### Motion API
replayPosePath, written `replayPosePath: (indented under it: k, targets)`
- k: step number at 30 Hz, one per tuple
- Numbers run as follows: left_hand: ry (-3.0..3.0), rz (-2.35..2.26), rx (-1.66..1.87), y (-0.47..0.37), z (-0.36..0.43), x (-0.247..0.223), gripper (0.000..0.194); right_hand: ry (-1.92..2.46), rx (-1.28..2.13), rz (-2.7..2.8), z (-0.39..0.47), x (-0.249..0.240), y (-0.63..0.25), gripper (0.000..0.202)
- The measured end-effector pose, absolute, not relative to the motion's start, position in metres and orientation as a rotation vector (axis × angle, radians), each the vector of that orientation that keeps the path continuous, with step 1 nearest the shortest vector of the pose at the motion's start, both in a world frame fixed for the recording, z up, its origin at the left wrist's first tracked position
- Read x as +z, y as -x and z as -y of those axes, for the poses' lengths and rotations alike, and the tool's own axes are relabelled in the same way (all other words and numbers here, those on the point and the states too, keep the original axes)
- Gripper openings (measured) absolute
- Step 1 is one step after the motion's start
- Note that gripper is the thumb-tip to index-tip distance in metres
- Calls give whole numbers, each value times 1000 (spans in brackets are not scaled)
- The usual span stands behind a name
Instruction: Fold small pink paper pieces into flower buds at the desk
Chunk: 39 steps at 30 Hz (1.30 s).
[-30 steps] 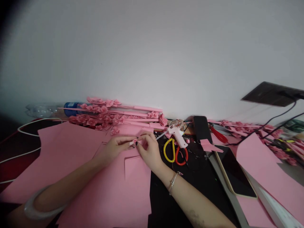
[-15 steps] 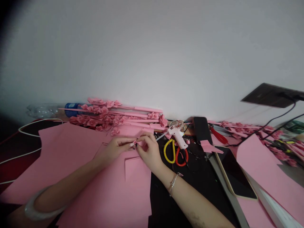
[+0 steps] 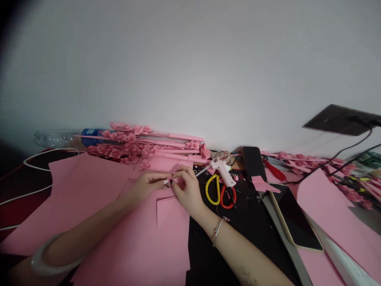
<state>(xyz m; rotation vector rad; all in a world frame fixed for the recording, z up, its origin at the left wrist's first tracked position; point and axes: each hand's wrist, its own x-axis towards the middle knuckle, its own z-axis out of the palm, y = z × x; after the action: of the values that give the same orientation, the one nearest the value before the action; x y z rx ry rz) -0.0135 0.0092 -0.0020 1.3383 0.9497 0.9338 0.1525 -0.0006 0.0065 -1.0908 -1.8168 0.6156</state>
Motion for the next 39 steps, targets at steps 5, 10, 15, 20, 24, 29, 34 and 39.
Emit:
replayPosePath:
  k: [5, 10, 15, 20, 24, 29, 34, 39]
  targets:
    - [-1307, -953, 958, 13, -9, -3, 26, 1091, 624, 1821, 1, 6, -152, 17]
    - [-1300, -951, 953, 13, -8, 2, 25, 1103, 624, 1816, 1, 5, -153, 18]
    - [-1279, -945, 973, 12, -7, 2, 24, 1108, 625, 1819, 0, 5, -153, 20]
    - [-1265, -946, 1009, 11, -8, 0, 24, 1118, 625, 1814, 0, 5, -152, 19]
    - [-1300, -937, 1018, 11, -9, 0, 21, 1128, 610, 1810, 0, 6, -152, 17]
    - [-1304, -983, 1010, 10, -9, 2, 20, 1122, 615, 1812, -1, 5, -152, 19]
    - [-1298, -1001, 1011, 9, -9, 1, 18, 1114, 606, 1825, 1, 5, -152, 18]
    - [-1288, -999, 999, 10, -9, 0, 15, 1100, 587, 1839, 2, 6, -152, 18]
